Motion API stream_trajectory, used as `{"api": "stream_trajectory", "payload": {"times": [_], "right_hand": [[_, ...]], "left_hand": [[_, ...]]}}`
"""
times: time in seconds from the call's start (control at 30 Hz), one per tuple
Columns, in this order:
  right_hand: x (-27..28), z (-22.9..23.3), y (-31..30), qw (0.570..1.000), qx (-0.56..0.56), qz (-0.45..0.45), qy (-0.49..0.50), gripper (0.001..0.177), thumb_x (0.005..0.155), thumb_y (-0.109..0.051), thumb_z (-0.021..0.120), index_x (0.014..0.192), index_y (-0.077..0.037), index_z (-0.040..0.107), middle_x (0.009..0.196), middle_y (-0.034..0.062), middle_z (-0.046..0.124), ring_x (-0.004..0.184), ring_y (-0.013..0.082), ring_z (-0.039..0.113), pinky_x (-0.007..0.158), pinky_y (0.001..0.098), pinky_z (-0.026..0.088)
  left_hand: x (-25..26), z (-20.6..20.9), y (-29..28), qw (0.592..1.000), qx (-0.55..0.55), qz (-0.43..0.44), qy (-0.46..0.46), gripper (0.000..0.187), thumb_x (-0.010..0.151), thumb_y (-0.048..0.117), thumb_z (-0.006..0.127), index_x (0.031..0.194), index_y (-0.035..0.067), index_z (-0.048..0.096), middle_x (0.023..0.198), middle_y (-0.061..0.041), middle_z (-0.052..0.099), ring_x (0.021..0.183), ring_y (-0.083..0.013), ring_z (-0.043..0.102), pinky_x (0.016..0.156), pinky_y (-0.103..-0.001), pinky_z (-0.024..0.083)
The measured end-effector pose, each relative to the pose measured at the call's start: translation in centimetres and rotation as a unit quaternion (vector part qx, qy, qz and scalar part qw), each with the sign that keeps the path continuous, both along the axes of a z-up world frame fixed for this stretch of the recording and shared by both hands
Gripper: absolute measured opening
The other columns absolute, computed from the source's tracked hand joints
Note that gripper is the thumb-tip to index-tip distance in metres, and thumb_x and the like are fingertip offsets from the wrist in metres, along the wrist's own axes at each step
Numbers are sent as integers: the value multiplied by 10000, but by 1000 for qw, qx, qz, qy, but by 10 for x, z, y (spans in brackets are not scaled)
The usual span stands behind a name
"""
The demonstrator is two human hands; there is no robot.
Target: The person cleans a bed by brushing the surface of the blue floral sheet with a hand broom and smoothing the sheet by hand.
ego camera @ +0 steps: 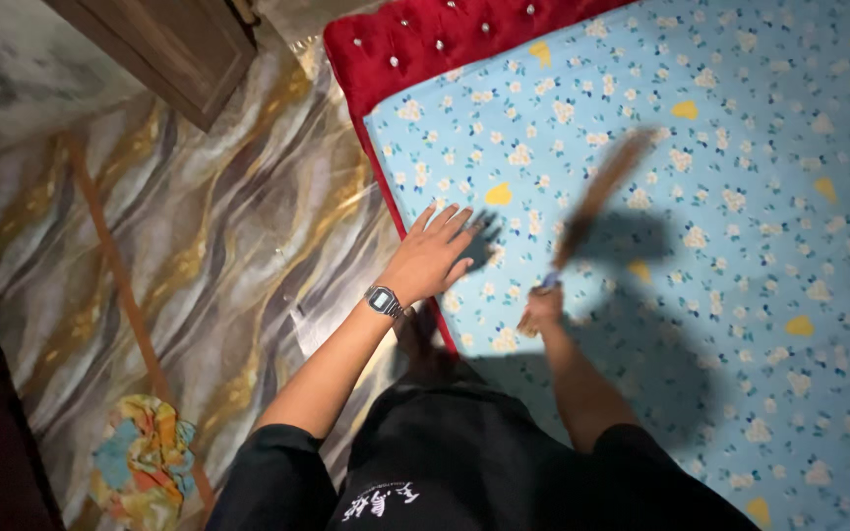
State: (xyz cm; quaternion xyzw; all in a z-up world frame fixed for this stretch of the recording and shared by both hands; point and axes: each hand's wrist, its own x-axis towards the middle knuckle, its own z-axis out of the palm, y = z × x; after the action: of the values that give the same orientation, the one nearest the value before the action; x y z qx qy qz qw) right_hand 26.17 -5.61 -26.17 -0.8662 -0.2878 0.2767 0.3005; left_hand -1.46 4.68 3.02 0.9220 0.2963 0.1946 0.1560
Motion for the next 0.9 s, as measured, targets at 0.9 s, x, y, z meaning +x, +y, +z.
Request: {"api": "stream_trajectory", "payload": {"times": [0.9], "right_hand": [[-77,79,-91,981,96,133,105,275,751,-127,655,946,-47,476,566,55,525,432,144,538,412,303,429]], "left_hand": [[16,4,-61,999,16,-27,-27,423,810,267,592,1172,66,507,1318,-144,427,1259,-313,354,1056,-481,241]]}}
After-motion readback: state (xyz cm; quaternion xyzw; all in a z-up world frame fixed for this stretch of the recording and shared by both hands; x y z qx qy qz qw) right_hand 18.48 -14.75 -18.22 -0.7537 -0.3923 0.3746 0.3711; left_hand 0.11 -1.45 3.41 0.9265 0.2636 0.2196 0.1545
